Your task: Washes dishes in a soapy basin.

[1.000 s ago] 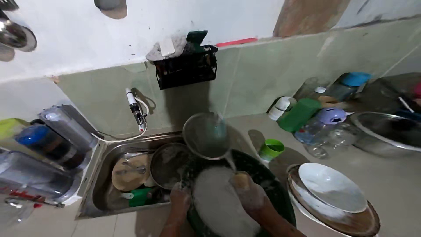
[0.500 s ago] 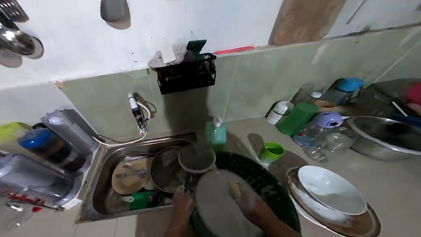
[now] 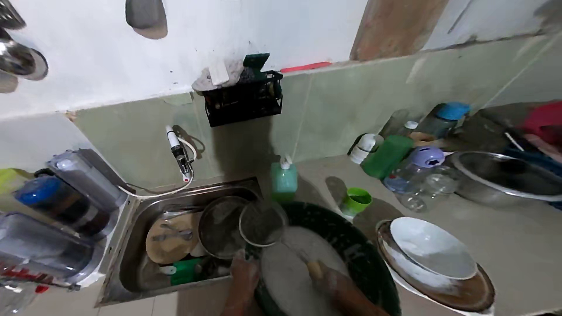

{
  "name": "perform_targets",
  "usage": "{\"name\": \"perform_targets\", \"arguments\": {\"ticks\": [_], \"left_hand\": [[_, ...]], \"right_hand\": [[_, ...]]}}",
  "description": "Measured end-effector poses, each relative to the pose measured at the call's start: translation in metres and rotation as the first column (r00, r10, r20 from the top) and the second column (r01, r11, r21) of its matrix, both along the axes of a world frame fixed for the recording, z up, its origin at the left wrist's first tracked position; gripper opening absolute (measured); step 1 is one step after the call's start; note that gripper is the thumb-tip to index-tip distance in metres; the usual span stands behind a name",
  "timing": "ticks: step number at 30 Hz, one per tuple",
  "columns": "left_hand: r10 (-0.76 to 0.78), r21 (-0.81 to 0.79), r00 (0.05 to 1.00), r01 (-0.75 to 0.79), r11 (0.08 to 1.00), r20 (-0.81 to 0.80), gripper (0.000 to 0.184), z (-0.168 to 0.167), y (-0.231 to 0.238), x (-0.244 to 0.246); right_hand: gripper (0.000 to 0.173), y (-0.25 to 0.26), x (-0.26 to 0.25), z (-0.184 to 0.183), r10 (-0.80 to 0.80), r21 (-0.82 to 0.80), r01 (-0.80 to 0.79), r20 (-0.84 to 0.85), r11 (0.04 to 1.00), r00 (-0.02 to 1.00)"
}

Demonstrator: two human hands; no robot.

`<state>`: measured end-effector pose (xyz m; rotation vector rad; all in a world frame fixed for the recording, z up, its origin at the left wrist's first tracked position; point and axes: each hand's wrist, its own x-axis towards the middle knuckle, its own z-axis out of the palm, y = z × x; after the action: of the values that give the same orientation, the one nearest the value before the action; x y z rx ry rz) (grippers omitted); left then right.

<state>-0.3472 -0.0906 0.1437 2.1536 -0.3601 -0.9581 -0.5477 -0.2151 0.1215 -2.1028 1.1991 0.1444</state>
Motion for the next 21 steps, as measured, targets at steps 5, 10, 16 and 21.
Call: {"name": "perform_targets", "arguments": {"ticks": [5, 10, 16, 21], "left_hand": [[0.019, -0.010, 1.000, -0.019, 1.000, 0.001, 0.038, -0.010, 0.002, -0.005], [0.039, -0.006, 0.999, -0.039, 0.999, -0.014, 0.038, -0.004, 0.000, -0.004], [0.040, -0.028, 0.999, -0.039, 0.999, 0.019, 0.041, -0.007, -0.001, -0.002], [0.064, -0.045, 0.998, -0.064, 0.997, 0.002, 0.038, -0.006, -0.004, -0.003]], "right_hand": [[0.044, 0.015, 0.015, 0.019, -0.102, -0.190, 0.218, 0.484, 0.957, 0.869], [0.052, -0.005, -0.006, 0.017, 0.056, -0.010, -0.057, -0.124, 0.998, 0.991], [0.046, 0.006, -0.005, 0.029, -0.082, -0.164, 0.134, 0.294, 0.977, 0.952], [0.054, -0.011, 0.002, 0.053, 0.052, -0.079, -0.060, -0.100, 0.995, 0.994]]}}
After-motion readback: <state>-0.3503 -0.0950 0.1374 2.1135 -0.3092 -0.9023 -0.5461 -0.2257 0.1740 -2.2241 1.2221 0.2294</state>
